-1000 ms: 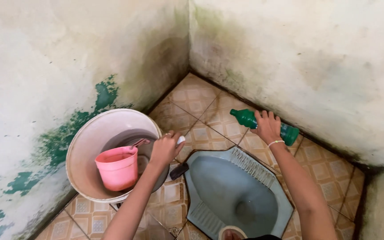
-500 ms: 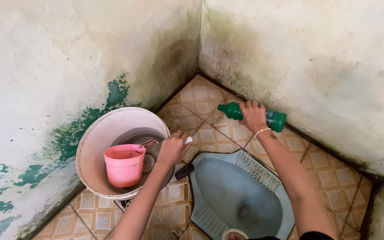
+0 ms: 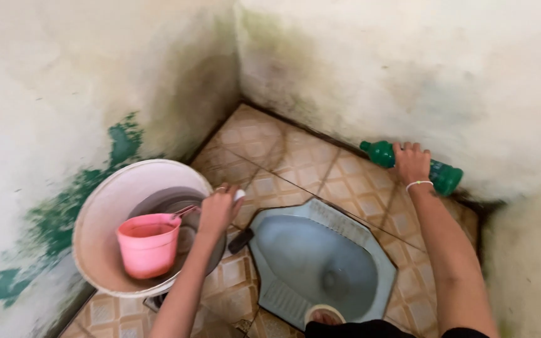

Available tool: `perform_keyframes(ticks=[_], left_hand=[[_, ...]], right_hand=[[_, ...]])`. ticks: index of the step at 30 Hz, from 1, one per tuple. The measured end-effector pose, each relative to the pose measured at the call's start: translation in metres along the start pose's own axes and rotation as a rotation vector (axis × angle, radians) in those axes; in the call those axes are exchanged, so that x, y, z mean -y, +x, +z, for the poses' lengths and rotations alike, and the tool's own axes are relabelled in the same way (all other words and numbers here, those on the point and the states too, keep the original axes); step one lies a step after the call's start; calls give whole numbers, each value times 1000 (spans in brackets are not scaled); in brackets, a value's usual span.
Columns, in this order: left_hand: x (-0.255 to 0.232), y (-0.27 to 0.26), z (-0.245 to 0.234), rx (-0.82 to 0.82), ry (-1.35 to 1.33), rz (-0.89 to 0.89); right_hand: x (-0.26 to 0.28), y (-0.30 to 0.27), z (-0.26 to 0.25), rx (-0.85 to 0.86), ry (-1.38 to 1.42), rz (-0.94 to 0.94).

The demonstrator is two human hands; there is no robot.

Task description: Cleaning a squat toilet using cleaning liquid, a brush, and water.

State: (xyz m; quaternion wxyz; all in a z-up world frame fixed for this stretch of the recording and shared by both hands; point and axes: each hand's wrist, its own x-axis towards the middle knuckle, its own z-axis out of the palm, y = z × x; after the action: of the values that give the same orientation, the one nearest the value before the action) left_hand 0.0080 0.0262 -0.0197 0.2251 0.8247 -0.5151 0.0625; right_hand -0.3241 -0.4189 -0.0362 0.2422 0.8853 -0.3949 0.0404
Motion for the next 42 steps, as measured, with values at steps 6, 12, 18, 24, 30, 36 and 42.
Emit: perform_keyframes(ticks=[6, 12, 18, 24, 30, 36, 42], left_hand=[[0, 0, -1, -20, 49, 59], [6, 1, 4, 43, 88, 40], [7, 1, 5, 74, 109, 31], [5, 1, 4, 74, 130, 29], [9, 1, 10, 18, 78, 33], [10, 1, 14, 10, 56, 18], [6, 1, 11, -26, -8, -5]], right_hand=[[-83, -98, -15, 100, -134, 151], [-180, -188, 30, 111, -374, 227], [-193, -216, -56, 400, -511, 220], [-176, -195, 17, 276, -459, 34], [-19, -107, -79, 282, -271, -167], [106, -38, -103, 104, -121, -448], [179, -2, -135, -90, 138, -551]])
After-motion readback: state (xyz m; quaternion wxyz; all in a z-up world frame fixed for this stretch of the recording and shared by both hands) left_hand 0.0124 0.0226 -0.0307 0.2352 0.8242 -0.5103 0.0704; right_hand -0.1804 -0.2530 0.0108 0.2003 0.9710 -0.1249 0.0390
